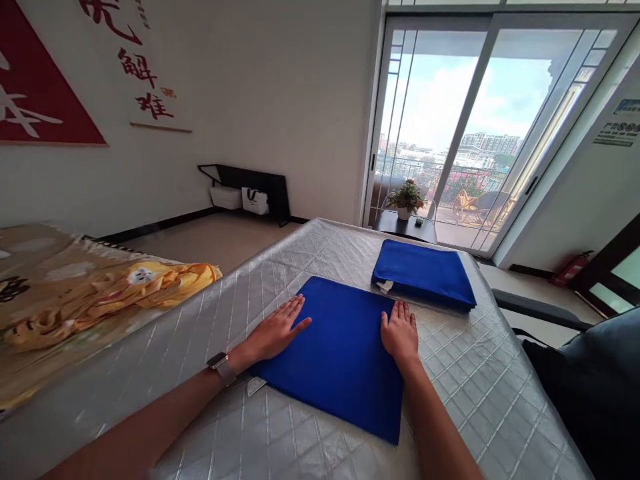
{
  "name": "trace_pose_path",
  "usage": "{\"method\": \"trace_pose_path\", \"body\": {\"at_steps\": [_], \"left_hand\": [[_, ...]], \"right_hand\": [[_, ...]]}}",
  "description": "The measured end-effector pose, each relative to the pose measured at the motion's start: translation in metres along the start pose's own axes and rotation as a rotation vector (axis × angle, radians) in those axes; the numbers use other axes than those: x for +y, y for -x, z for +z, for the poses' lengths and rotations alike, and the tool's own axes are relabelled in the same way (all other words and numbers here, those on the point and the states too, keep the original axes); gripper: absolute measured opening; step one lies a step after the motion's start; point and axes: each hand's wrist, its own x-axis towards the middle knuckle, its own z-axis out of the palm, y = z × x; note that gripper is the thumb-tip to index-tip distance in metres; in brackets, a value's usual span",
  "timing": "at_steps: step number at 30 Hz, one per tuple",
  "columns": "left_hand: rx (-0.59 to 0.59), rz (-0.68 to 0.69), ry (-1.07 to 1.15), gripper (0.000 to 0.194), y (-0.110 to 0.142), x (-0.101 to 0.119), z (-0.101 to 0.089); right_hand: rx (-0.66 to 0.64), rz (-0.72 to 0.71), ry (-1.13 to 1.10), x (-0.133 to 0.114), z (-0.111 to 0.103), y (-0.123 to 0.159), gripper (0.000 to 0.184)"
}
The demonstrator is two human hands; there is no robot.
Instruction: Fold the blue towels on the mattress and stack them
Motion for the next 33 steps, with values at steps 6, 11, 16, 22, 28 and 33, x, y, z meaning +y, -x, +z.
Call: {"method": "trace_pose_path", "body": {"at_steps": [6,11,16,22,28,33], "left_hand": [[-0.01,0.051,-0.027,0.081,-0.005,-0.013,0.006],[-0.059,0.019,-0.074,0.082,-0.015,-0.02,0.0],[0.005,0.077,-0.112,0.085,-0.044,0.037,0.001],[-0.034,0.452,0.003,0.077,-0.085,0.176,0.044],[-0.004,0.53,0.101,0.067,-0.109,0.2,0.068],[-0.062,0.422,0.038,0.074,-0.107,0.158,0.06]], "right_hand": [[0.007,0.008,-0.03,-0.002,-0.004,0.001,0.07],[0.034,0.003,-0.065,-0.003,-0.002,0.001,0.07],[0.025,0.012,-0.082,-0.005,-0.003,0.0,0.07],[-0.002,-0.045,0.021,0.002,0.0,0.001,0.065],[-0.04,-0.102,0.075,0.008,0.002,0.002,0.066],[0.03,-0.042,0.003,0.001,0.0,0.001,0.064]]}}
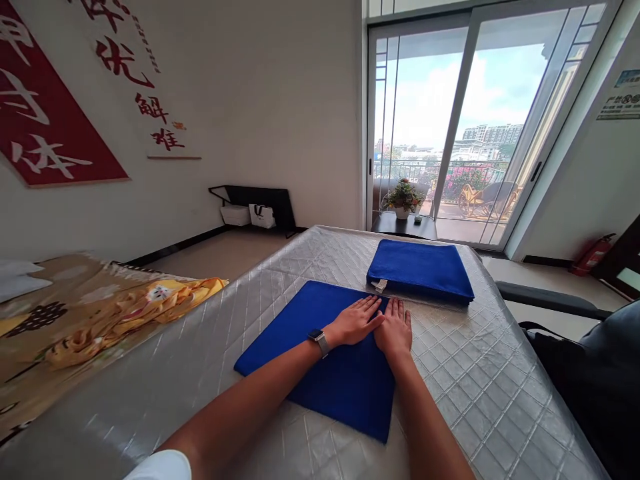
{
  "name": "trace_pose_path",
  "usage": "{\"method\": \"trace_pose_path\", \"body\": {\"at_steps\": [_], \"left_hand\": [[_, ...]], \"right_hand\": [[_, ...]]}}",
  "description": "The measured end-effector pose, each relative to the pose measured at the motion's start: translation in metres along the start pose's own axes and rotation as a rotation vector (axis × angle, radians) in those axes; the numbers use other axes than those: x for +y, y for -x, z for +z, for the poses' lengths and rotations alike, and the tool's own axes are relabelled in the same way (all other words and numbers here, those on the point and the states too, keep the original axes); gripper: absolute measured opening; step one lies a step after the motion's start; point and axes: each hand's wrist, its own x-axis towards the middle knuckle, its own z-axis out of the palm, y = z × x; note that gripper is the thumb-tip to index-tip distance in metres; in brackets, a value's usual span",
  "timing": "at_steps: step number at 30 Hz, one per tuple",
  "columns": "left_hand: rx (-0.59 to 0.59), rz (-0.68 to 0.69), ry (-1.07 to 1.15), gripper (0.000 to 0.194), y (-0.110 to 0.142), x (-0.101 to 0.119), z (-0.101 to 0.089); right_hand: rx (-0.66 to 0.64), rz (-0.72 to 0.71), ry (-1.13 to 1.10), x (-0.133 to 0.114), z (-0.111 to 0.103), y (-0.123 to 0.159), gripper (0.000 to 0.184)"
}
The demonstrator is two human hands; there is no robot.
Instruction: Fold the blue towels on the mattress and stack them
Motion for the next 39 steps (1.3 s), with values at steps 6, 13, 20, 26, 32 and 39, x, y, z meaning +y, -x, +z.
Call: {"method": "trace_pose_path", "body": {"at_steps": [6,13,20,26,32,39], "left_hand": [[-0.022,-0.102,-0.055,0.075,0.02,-0.036,-0.017],[-0.046,-0.262,-0.052,0.085,0.049,-0.101,-0.043],[-0.005,-0.363,-0.081,0.09,0.067,-0.151,-0.054],[0.007,-0.367,-0.022,0.088,0.07,-0.155,-0.051],[0.05,-0.383,-0.021,0.088,0.071,-0.155,-0.047],[0.086,-0.391,-0.01,0.09,0.071,-0.154,-0.045]], "right_hand": [[0.017,0.032,-0.033,-0.003,0.0,-0.001,0.068],[0.01,0.036,-0.029,-0.003,0.0,-0.001,0.067],[0.016,0.026,0.006,-0.002,0.002,-0.001,0.067],[-0.025,0.043,0.034,-0.002,0.0,-0.001,0.068],[-0.005,0.038,0.061,0.0,0.002,0.001,0.067],[0.0,0.036,0.072,0.0,0.004,0.0,0.068]]}}
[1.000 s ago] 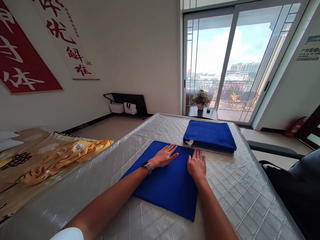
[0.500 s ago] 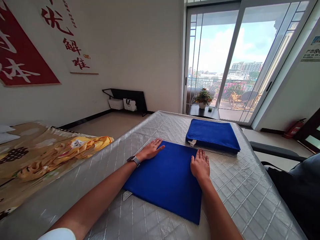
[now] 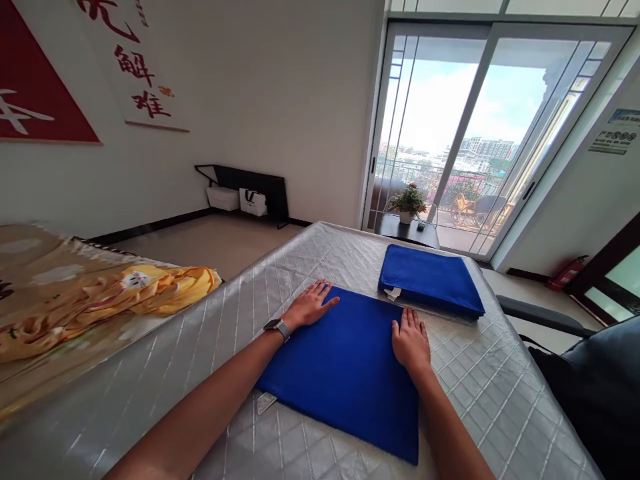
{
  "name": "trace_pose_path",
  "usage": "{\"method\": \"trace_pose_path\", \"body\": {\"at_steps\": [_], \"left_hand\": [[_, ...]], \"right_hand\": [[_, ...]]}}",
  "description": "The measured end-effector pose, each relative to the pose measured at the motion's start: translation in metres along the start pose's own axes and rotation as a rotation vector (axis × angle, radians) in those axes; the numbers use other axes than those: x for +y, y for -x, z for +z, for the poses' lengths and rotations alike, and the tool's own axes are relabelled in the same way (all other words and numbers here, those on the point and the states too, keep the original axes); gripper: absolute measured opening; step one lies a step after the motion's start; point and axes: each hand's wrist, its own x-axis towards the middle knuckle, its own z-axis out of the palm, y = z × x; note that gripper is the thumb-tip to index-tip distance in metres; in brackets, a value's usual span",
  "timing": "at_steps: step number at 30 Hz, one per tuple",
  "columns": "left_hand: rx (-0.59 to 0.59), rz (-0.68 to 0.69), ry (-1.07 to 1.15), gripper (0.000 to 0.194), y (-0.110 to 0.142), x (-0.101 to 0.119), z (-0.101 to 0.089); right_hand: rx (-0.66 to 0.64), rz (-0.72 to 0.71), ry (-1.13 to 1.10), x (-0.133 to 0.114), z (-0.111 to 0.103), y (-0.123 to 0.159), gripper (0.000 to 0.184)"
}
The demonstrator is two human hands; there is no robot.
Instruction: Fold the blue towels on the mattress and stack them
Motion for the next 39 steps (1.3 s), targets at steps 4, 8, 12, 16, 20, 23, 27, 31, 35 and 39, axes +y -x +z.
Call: {"method": "trace_pose_path", "body": {"at_steps": [4,8,12,16,20,23,27,31,35,39], "left_hand": [[-0.008,-0.006,0.007,0.092,0.003,0.003,-0.004],[-0.016,-0.025,0.012,0.092,0.005,0.006,-0.007],[0.01,-0.025,0.033,0.091,0.007,0.007,-0.006],[0.013,-0.02,0.047,0.091,0.007,0.005,-0.004],[0.017,-0.028,0.056,0.092,0.008,0.006,-0.004],[0.025,-0.026,0.059,0.093,0.008,0.006,-0.004],[0.041,-0.022,0.052,0.092,0.007,0.005,-0.002],[0.037,-0.03,0.047,0.09,0.006,0.005,-0.002],[0.036,-0.022,0.042,0.091,0.005,0.004,-0.002],[0.036,-0.012,0.048,0.09,0.003,0.001,0.001]], "right_hand": [[0.0,0.001,0.003,0.002,0.004,-0.003,0.068],[0.002,-0.002,0.04,0.004,0.009,-0.005,0.069],[0.007,-0.009,0.141,0.003,0.01,-0.004,0.068],[0.032,-0.037,0.213,0.002,0.008,-0.004,0.067],[-0.005,-0.047,0.11,0.004,0.01,-0.005,0.068],[-0.001,-0.04,0.007,0.007,0.012,-0.007,0.07],[-0.021,-0.027,-0.079,0.013,0.007,-0.012,0.073],[-0.043,-0.042,-0.113,0.016,-0.002,-0.018,0.068],[0.02,-0.012,-0.093,0.012,-0.001,-0.014,0.065],[0.023,-0.032,0.02,0.005,0.004,-0.009,0.064]]}}
